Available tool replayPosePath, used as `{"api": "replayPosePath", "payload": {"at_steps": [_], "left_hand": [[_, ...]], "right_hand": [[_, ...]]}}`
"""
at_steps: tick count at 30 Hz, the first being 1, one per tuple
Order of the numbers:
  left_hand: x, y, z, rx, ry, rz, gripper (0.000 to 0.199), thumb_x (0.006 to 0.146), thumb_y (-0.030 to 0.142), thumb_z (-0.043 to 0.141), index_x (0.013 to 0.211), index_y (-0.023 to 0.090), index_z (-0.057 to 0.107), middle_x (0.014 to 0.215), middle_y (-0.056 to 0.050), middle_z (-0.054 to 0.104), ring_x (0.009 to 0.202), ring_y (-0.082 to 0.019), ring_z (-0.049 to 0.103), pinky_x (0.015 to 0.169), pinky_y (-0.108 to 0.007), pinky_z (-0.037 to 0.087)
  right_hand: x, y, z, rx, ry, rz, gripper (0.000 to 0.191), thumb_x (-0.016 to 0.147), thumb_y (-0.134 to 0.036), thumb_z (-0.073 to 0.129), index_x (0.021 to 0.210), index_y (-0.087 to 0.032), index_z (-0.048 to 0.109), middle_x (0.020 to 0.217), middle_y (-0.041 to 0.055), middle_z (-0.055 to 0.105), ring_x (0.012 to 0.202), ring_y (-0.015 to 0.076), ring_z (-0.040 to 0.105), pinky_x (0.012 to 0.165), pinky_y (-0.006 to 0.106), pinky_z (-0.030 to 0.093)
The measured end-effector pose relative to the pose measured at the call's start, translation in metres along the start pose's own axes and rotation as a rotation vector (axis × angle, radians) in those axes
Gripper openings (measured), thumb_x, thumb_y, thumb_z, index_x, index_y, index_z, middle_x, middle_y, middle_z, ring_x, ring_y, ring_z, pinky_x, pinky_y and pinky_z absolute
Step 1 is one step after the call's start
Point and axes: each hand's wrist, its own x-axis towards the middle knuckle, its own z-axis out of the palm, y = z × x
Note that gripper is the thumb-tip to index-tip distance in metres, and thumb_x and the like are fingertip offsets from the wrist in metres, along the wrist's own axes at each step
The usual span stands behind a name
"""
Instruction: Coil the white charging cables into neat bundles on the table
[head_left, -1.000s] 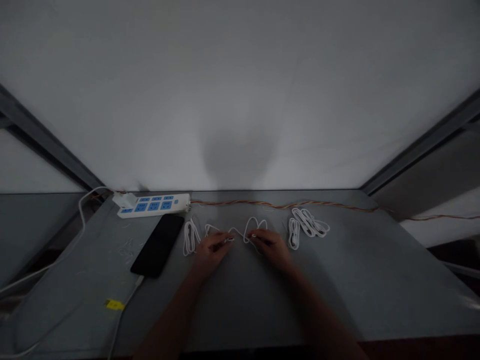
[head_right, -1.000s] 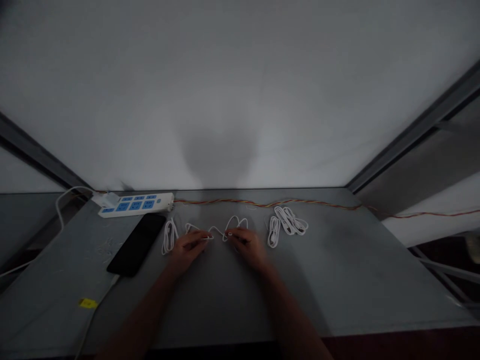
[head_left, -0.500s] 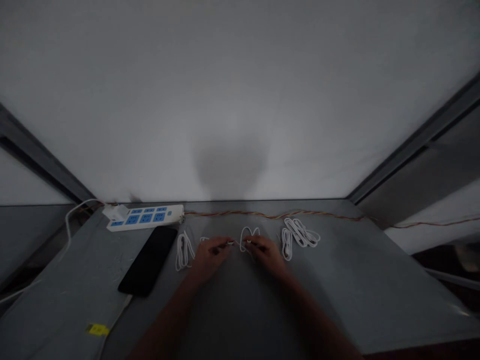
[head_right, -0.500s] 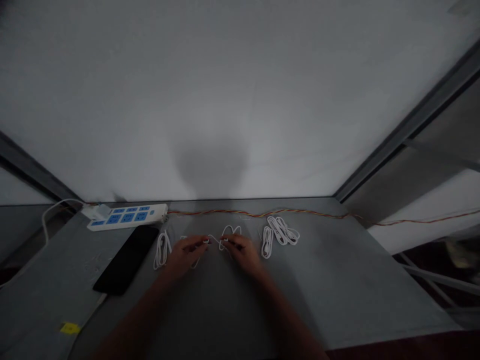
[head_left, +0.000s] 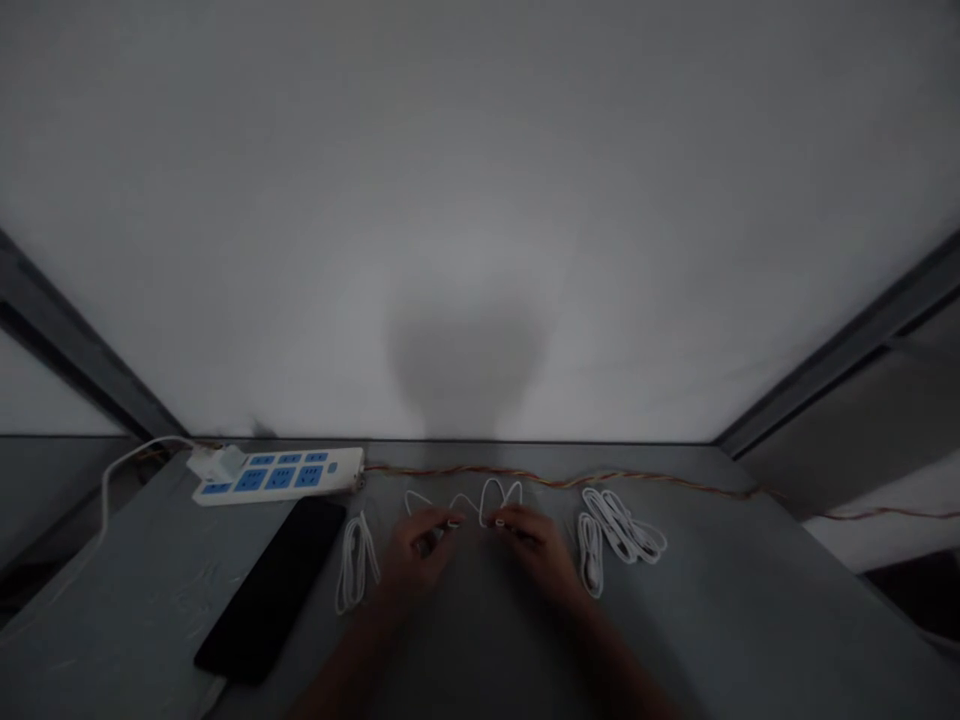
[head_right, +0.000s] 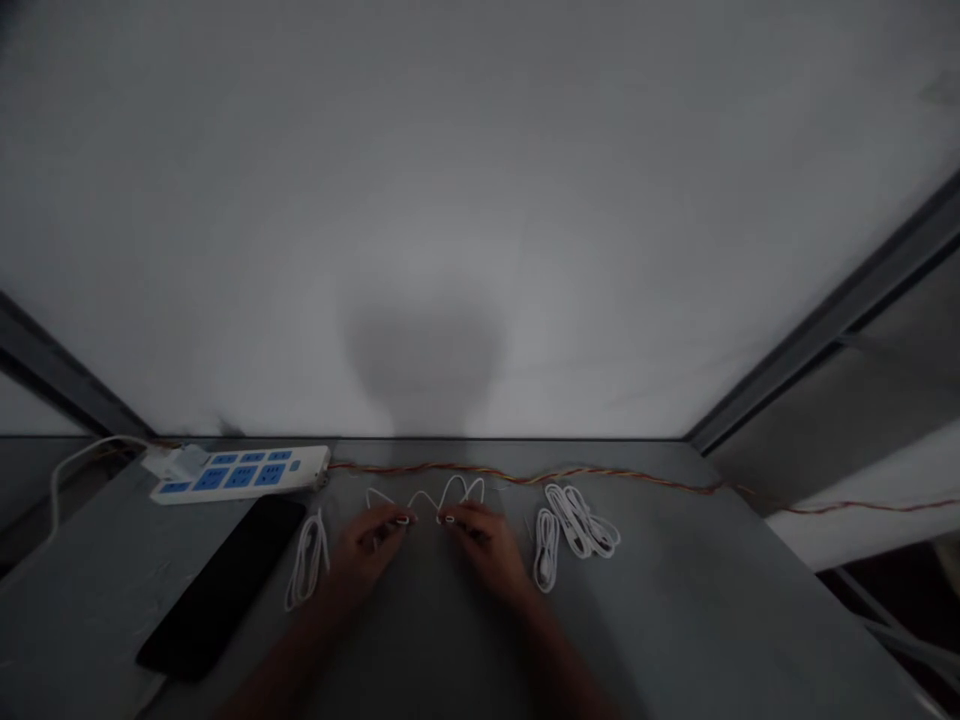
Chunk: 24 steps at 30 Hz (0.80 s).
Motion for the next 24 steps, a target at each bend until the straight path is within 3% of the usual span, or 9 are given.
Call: {"api": "replayPosePath", "payload": {"at_steps": [5,9,13,16,18,21,24], "left_hand": [[0.0,-0.001,0.001,0.007,0.038,0.078,0.017,0.081,0.025,0.06,0.088,0.021,0.076,0.08,-0.005,0.074,0.059,-0.013,0.061,0.052,-0.021,0.046],[0.0,0.003,0.0,0.009,0.084,0.057,0.021,0.083,0.028,0.058,0.092,0.02,0.075,0.08,-0.005,0.072,0.056,-0.012,0.058,0.053,-0.022,0.046],[0.003,0.011,-0.007,0.124,0.112,0.015,0.03,0.085,0.034,0.054,0.103,0.018,0.072,0.08,-0.004,0.069,0.055,-0.012,0.056,0.055,-0.023,0.046],[0.007,0.016,-0.018,0.347,0.127,-0.048,0.035,0.083,0.037,0.053,0.109,0.019,0.07,0.076,-0.002,0.067,0.056,-0.014,0.057,0.057,-0.024,0.047],[0.01,0.018,-0.028,0.515,0.139,-0.117,0.037,0.084,0.039,0.05,0.11,0.02,0.069,0.075,-0.002,0.068,0.061,-0.016,0.061,0.062,-0.027,0.048],[0.015,0.023,-0.04,0.764,0.096,-0.27,0.04,0.086,0.044,0.049,0.112,0.019,0.067,0.082,-0.006,0.072,0.076,-0.022,0.068,0.072,-0.03,0.048],[0.016,0.027,-0.045,1.002,-0.074,-0.392,0.048,0.087,0.052,0.049,0.116,0.017,0.065,0.087,-0.011,0.074,0.087,-0.028,0.07,0.073,-0.034,0.048]], "right_hand": [[-0.003,0.003,-0.005,-0.028,-0.025,-0.043,0.034,0.097,-0.045,0.048,0.1,-0.023,0.074,0.091,0.0079,0.071,0.08,0.0195,0.067,0.069,0.028,0.052],[-0.004,0.006,-0.008,-0.086,-0.004,-0.063,0.034,0.098,-0.044,0.046,0.107,-0.024,0.072,0.088,0.0062,0.071,0.078,0.0192,0.066,0.072,0.029,0.053],[-0.002,0.008,-0.016,-0.176,0.104,-0.031,0.041,0.1,-0.045,0.038,0.11,-0.02,0.069,0.09,0.0081,0.069,0.085,0.0213,0.066,0.076,0.031,0.052],[0.001,0.009,-0.027,-0.281,0.217,0.065,0.047,0.099,-0.048,0.035,0.107,-0.017,0.069,0.099,0.0114,0.07,0.094,0.0244,0.065,0.083,0.034,0.051],[0.002,0.008,-0.034,-0.403,0.224,0.189,0.049,0.097,-0.051,0.037,0.109,-0.015,0.068,0.101,0.0129,0.07,0.091,0.0254,0.066,0.082,0.034,0.05],[0.003,0.002,-0.039,-0.644,0.138,0.382,0.051,0.093,-0.056,0.044,0.11,-0.014,0.068,0.096,0.0141,0.071,0.09,0.0274,0.067,0.083,0.036,0.048],[0.003,-0.01,-0.035,-0.829,0.02,0.495,0.054,0.09,-0.059,0.049,0.108,-0.012,0.068,0.096,0.0159,0.072,0.095,0.0306,0.066,0.089,0.04,0.044]]}}
